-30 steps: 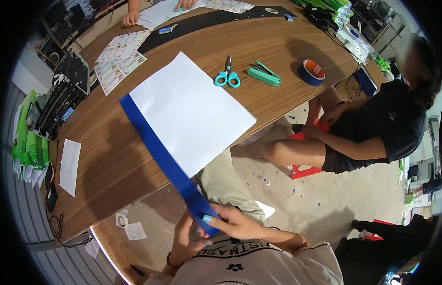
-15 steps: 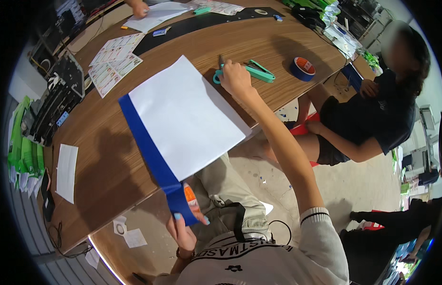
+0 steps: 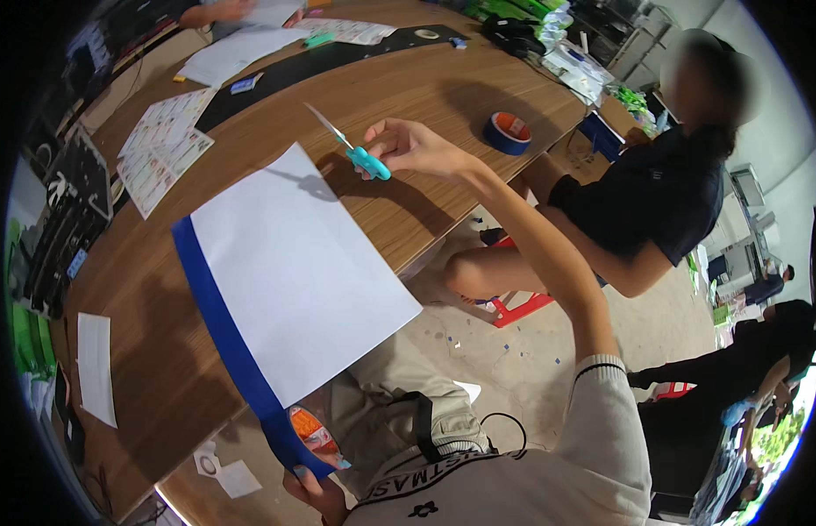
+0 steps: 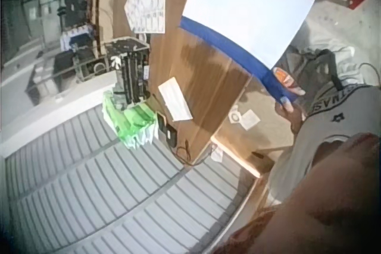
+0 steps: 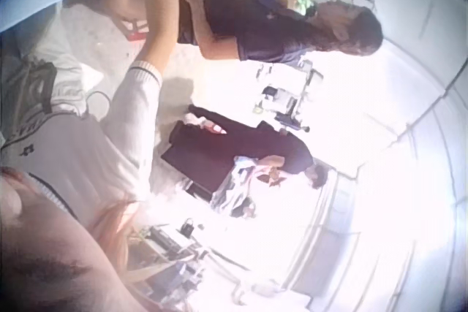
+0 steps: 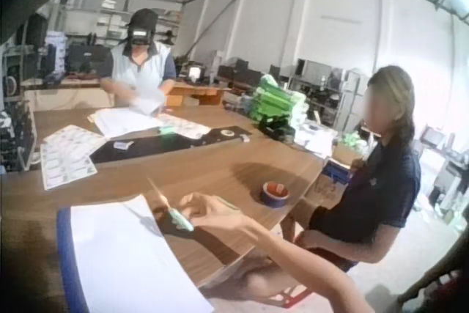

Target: The person applies blue tape to the edge of a stack of paper, cuts the tape with scissors, and then peels a sticker from a sheet and places it on the front cover.

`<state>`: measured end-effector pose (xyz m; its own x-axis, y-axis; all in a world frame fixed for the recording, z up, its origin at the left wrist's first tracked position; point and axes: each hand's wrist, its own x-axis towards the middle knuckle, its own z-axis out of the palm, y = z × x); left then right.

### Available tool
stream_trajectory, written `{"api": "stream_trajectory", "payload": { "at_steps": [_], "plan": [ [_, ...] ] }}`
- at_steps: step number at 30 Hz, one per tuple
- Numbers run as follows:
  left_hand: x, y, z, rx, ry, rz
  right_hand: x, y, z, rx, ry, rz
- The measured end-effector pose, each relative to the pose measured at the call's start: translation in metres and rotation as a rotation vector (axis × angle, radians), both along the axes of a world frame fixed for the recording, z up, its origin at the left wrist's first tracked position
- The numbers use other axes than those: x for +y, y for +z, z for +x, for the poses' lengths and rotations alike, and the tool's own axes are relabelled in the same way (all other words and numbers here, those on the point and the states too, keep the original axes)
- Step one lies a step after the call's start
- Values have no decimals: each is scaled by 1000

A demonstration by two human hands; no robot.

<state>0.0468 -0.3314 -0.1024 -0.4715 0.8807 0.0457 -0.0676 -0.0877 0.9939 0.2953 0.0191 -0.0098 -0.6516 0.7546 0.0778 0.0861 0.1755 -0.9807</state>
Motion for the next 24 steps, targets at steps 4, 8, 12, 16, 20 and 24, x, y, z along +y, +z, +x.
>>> {"api": "stream_trajectory", "payload": {
  "at_steps": [4, 8, 12, 16, 20, 24],
  "plan": [
    [-9, -1, -11, -65, 21, -61, -51, 22, -43, -113, 280, -73],
    [-1, 26, -8, -123, -164, -91, -101, 20, -61, -316, 555, -157],
    [-7, 41, -9, -162, -182, -68, -123, 38, -89, -682, 796, -323],
    [-15, 42, -12, -252, -246, -77, -123, 29, -94, -675, 794, -467],
    [-14, 43, -6, -289, -261, -112, -126, 28, -105, -843, 887, -378],
    [-14, 38, -6, -274, -276, -103, -127, 23, -112, -897, 890, -375]
  ]
}}
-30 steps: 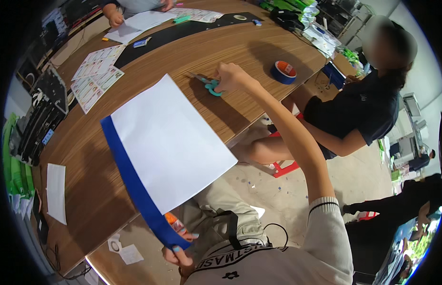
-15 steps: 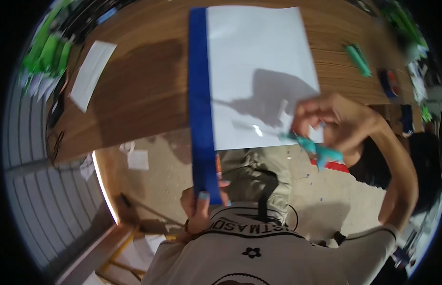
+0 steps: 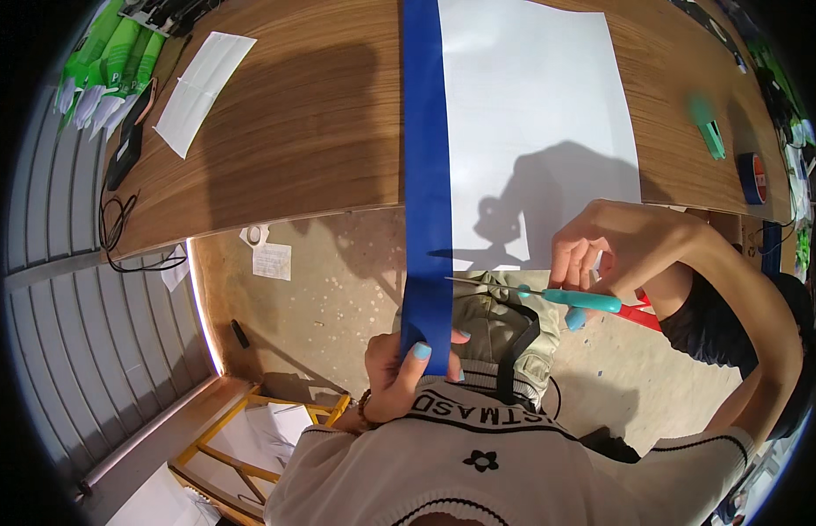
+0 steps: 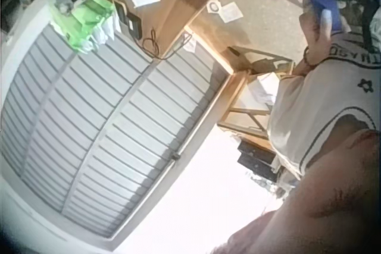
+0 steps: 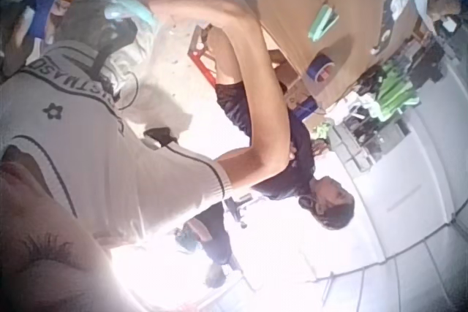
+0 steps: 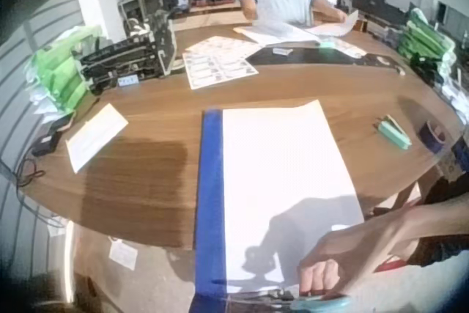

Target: The person applies blue tape to the edge of a stack of paper, cuts the tape with scissors, and then peels a sticker from a sheet and places it on the front cover.

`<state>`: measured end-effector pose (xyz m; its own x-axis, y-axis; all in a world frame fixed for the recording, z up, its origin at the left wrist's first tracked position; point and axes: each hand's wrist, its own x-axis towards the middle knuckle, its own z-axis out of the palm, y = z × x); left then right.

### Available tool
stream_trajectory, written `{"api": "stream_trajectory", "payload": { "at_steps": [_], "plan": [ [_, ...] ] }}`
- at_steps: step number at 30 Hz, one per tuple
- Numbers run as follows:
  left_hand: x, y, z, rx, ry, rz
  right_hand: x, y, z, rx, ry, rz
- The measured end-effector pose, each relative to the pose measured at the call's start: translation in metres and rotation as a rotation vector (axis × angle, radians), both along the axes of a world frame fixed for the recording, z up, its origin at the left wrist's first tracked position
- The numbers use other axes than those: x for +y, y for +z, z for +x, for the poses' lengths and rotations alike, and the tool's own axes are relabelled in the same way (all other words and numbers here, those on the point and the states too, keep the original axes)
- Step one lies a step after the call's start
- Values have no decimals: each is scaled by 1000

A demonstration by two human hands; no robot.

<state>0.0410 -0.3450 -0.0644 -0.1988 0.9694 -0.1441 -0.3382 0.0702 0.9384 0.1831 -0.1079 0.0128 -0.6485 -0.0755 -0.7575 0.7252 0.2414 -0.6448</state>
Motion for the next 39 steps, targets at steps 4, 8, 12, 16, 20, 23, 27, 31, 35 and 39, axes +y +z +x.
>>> {"api": "stream_trajectory", "payload": {
  "at_steps": [4, 8, 12, 16, 20, 23, 27, 31, 35, 39],
  "plan": [
    [-1, 0, -2, -5, 7, -14, 0, -2, -6, 12, -34, -9],
    [-1, -1, -2, -8, 1, 12, 2, -9, -11, 146, 29, 39],
    [-2, 0, -4, 20, -12, 5, 4, -13, -25, 163, 52, -19],
    [-4, -1, -4, 15, 32, 9, 5, -15, -36, 162, 77, 1],
    [-4, -1, -4, 72, 71, 16, 5, -18, -37, 148, -7, -63],
    [-8, -7, -3, 18, 115, 13, 3, -21, -36, 119, -68, -97],
    [-6, -5, -5, -32, 123, -22, 4, -33, -29, 98, -185, -211],
    [-6, -4, -4, -39, 125, -14, 3, -42, -26, 218, -156, -222],
    [-5, -4, -6, -48, 88, -30, -1, -28, -32, 179, -125, -115],
    [-7, -7, 0, -37, 187, -43, -1, -20, -46, 92, -25, -10]
  ]
}}
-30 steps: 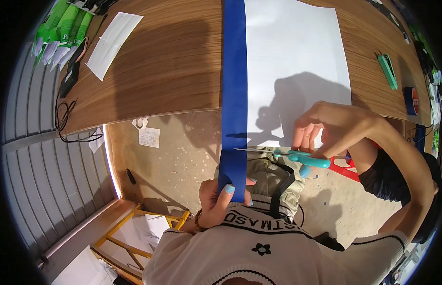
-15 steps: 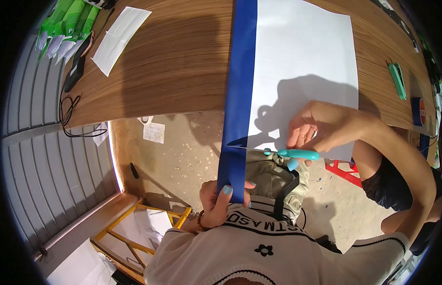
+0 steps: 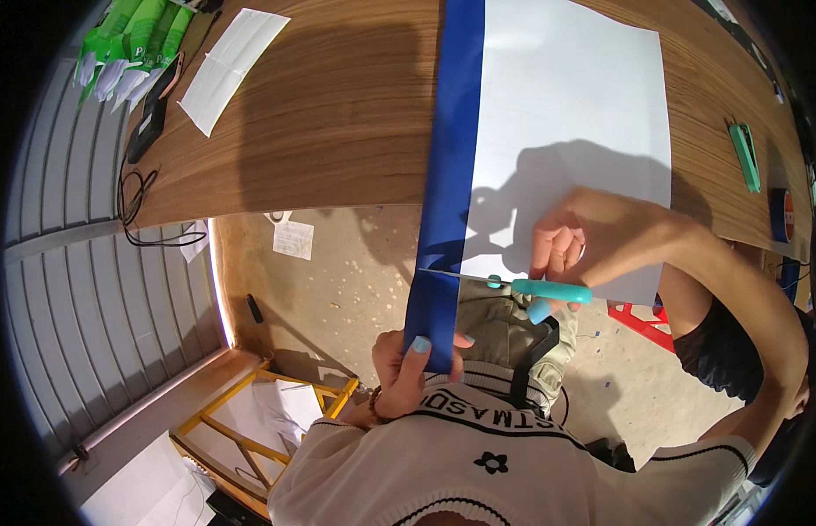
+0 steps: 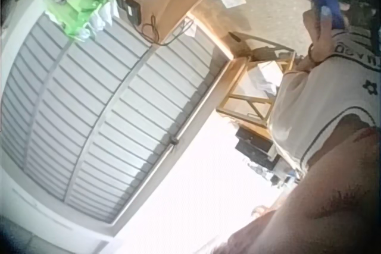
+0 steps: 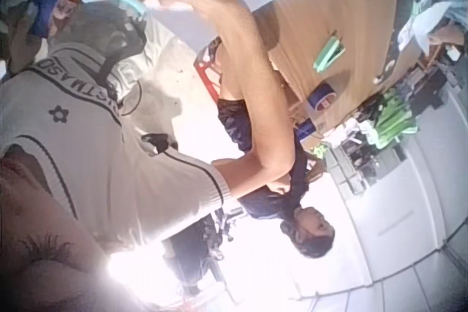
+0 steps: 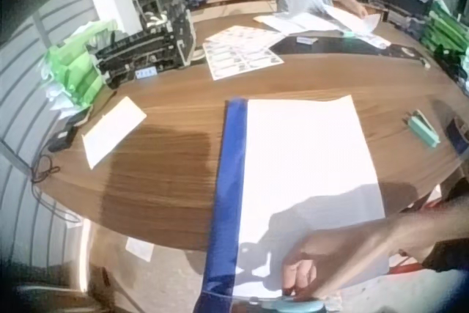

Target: The person applies blue tape to the edge of a stack of paper, cuts the tape with scissors, and then peels a sticker from a sheet and places it on the front cover.

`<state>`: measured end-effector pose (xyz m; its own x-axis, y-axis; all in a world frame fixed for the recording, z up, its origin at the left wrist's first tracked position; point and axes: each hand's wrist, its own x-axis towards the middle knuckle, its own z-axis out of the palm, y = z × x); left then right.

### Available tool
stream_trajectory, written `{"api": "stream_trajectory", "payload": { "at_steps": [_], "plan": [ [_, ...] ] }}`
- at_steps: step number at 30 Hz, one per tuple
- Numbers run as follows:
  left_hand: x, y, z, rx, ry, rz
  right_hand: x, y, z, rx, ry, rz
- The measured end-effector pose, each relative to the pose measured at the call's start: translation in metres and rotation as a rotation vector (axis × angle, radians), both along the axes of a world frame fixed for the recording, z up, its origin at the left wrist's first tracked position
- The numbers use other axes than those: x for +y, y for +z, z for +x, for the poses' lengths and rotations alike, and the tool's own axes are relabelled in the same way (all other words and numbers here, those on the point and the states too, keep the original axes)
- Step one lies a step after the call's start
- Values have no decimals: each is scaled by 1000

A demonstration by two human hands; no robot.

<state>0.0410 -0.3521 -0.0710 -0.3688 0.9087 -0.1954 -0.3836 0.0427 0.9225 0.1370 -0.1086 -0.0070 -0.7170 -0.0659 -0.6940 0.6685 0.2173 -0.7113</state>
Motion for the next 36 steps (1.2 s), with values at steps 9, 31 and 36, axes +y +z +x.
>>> {"api": "stream_trajectory", "payload": {
  "at_steps": [9, 31, 36],
  "plan": [
    [-1, 3, -7, 46, -72, 48, 2, 1, -4, -32, -1, -138],
    [72, 58, -185, 1928, 418, -93, 139, 6, 116, 301, -569, 1262],
    [146, 25, -226, 2208, 344, -49, 180, -27, 133, 191, -307, 1577]
  ]
}}
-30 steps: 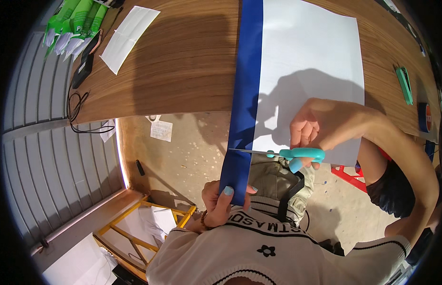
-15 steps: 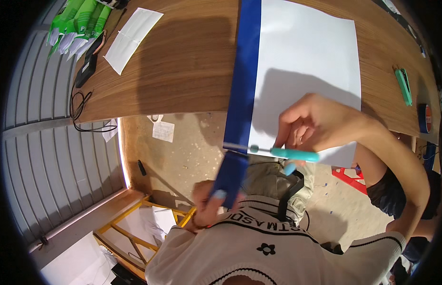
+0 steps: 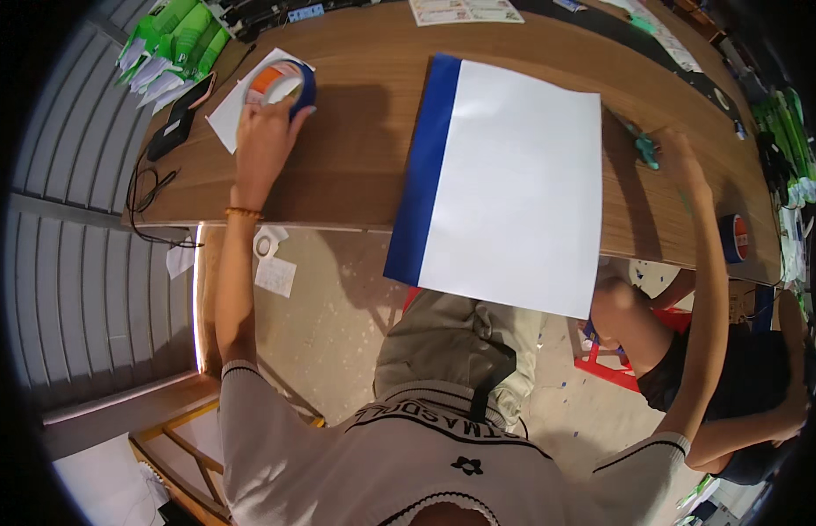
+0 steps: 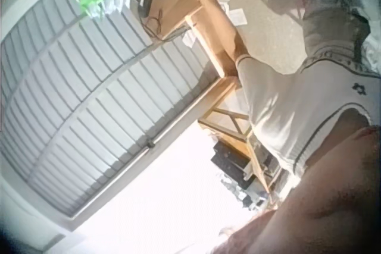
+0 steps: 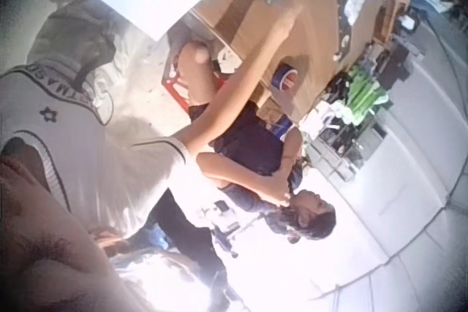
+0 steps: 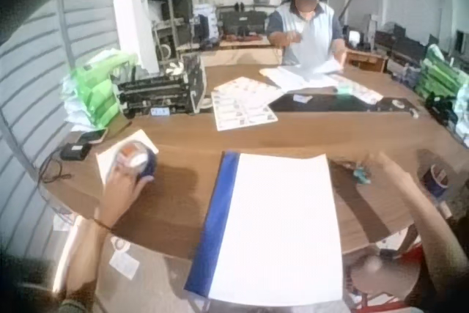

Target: The person applies blue tape to the edge of a stack of paper, cuts the tape with scissors, and then peels a sticker from a sheet and places it on the front cover.

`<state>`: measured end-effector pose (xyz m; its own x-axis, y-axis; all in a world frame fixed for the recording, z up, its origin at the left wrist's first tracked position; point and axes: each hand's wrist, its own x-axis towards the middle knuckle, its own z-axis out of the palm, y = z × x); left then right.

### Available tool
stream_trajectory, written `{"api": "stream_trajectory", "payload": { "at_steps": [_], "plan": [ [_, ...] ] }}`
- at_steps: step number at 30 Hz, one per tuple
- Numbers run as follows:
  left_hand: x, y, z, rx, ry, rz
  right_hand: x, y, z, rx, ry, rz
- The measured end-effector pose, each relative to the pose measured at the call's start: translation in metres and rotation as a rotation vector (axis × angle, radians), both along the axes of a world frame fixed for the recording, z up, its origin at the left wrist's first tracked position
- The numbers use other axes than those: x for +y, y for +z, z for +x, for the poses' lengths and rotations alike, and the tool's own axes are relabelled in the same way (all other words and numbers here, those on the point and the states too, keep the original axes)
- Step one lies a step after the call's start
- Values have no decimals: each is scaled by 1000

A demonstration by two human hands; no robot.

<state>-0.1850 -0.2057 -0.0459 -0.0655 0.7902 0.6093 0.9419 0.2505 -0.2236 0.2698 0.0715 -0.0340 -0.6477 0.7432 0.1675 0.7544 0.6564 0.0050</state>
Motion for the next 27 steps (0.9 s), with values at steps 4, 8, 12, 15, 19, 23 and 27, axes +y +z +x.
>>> {"api": "stream_trajectory", "payload": {
  "at_steps": [4, 8, 12, 15, 19, 23, 27],
  "plan": [
    [17, -8, 12, -49, 46, 85, -24, 25, -10, -303, -122, 52],
    [-21, 7, 79, -385, -388, 92, -141, 28, -48, 343, 331, -169],
    [-67, 4, 134, -592, -729, -206, -243, 17, -67, 179, 631, -191],
    [-76, 0, 145, -522, -703, -201, -264, -14, -76, 217, 637, -25],
    [-74, -18, 136, -346, -732, -199, -262, -23, -78, 221, 616, 132],
    [-65, 3, 121, -420, -832, -108, -250, 6, -75, 320, 622, 152],
    [-34, 74, 135, -708, -812, 327, -241, 59, -44, 692, 396, -12]
  ]
}}
